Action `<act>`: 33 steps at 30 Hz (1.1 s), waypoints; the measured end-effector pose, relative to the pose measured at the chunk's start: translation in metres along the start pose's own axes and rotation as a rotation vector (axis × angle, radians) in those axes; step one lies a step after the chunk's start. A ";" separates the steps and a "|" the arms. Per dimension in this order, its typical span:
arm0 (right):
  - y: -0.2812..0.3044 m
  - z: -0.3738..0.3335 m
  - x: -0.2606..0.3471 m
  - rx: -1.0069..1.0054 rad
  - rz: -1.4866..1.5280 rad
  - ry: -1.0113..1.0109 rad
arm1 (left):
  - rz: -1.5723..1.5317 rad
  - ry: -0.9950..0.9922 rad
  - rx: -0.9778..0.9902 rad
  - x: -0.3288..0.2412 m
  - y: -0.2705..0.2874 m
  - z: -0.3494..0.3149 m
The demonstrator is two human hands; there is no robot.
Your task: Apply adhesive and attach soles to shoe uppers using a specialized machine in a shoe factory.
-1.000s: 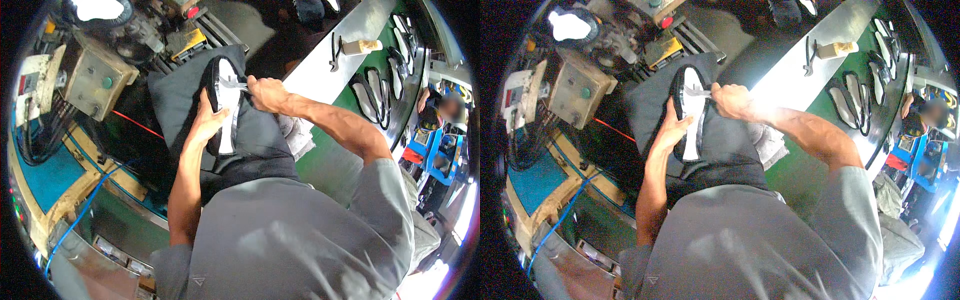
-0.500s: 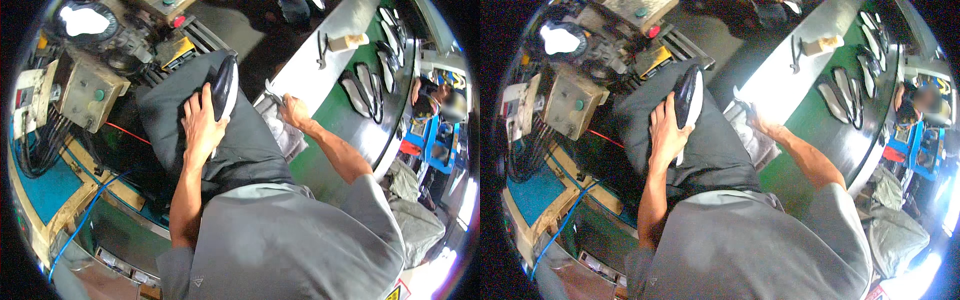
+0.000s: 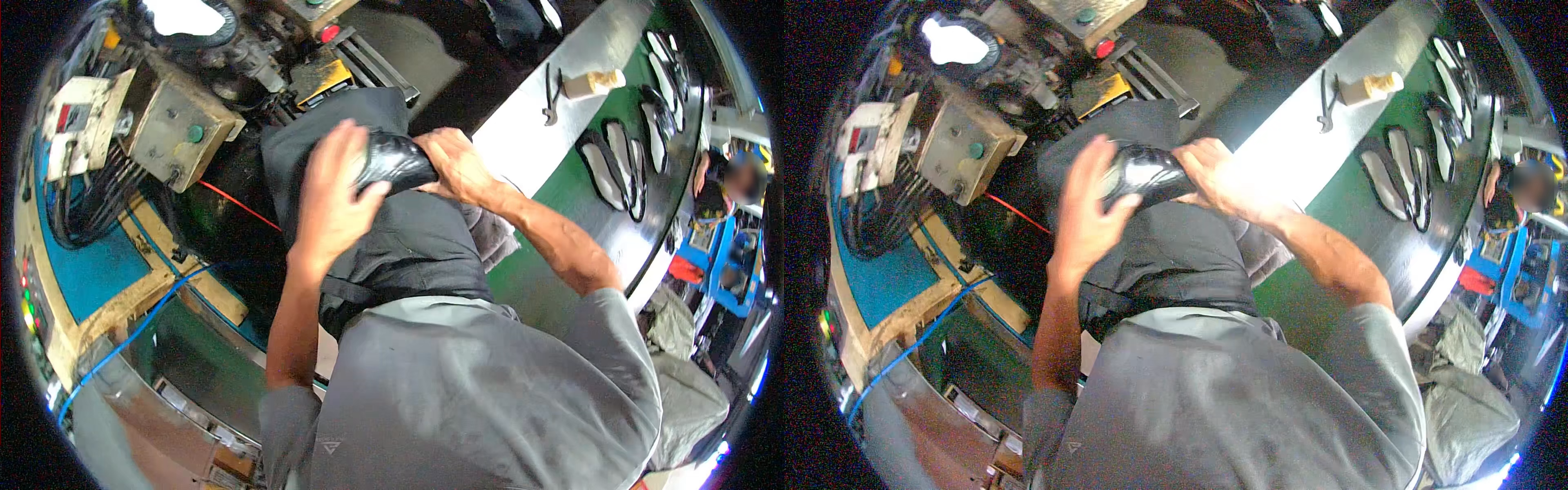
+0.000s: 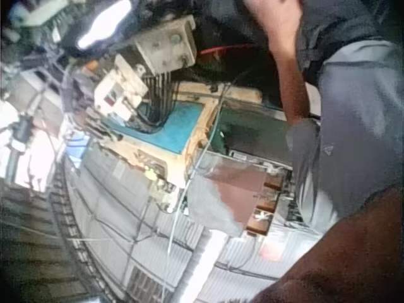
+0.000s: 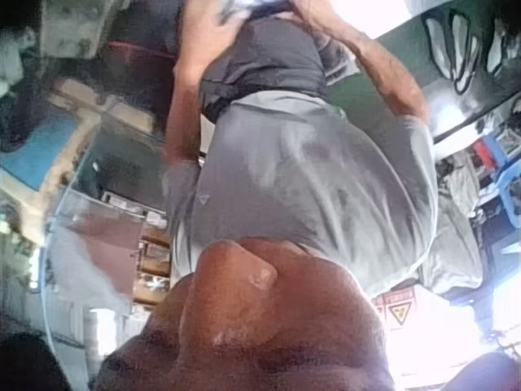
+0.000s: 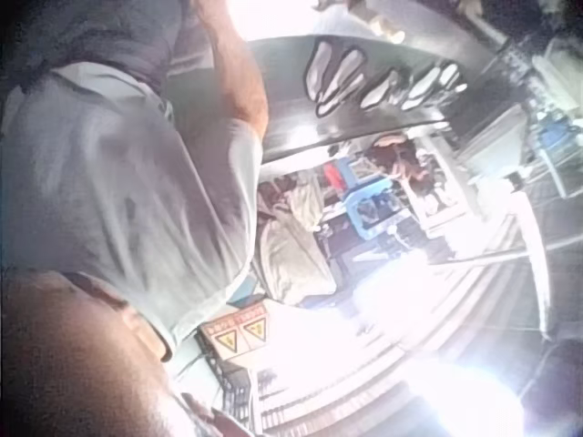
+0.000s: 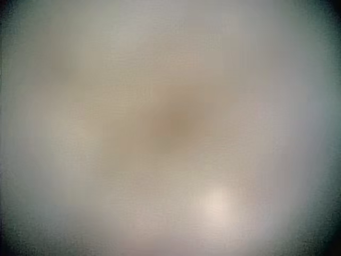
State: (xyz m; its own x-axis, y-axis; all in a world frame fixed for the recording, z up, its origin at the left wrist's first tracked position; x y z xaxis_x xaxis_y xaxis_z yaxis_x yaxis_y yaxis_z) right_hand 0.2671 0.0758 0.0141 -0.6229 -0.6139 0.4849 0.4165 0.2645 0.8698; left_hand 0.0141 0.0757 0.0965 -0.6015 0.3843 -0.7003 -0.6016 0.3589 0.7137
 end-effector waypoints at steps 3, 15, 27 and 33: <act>-0.020 -0.010 0.006 -0.105 0.089 -0.131 | -0.698 0.126 -0.207 0.035 0.028 -0.043; -0.055 0.021 0.053 -0.280 0.626 -0.335 | -0.422 0.001 -0.335 -0.050 0.039 -0.035; 0.045 0.008 0.107 0.495 0.825 -0.529 | -0.955 0.070 -0.380 0.016 0.025 -0.011; 0.043 0.065 0.076 -0.043 0.712 -0.272 | -1.043 0.104 -0.235 0.019 0.000 -0.006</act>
State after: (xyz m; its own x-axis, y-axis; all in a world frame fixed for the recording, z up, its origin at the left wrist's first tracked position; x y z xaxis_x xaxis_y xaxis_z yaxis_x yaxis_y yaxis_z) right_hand 0.1944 0.0892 0.0943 -0.3332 -0.0998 0.9375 0.8004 0.4955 0.3373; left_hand -0.0009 0.0777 0.0827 0.2320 -0.0951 -0.9681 -0.9234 0.2913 -0.2499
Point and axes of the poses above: each hand's wrist, its own z-axis towards the middle knuckle, its own y-axis out of the back of the hand, x = y × z, the point moved 3 cm from there along z, towards the middle knuckle, and after that the axes turned 11 degrees about x, right-handed, at the moved point
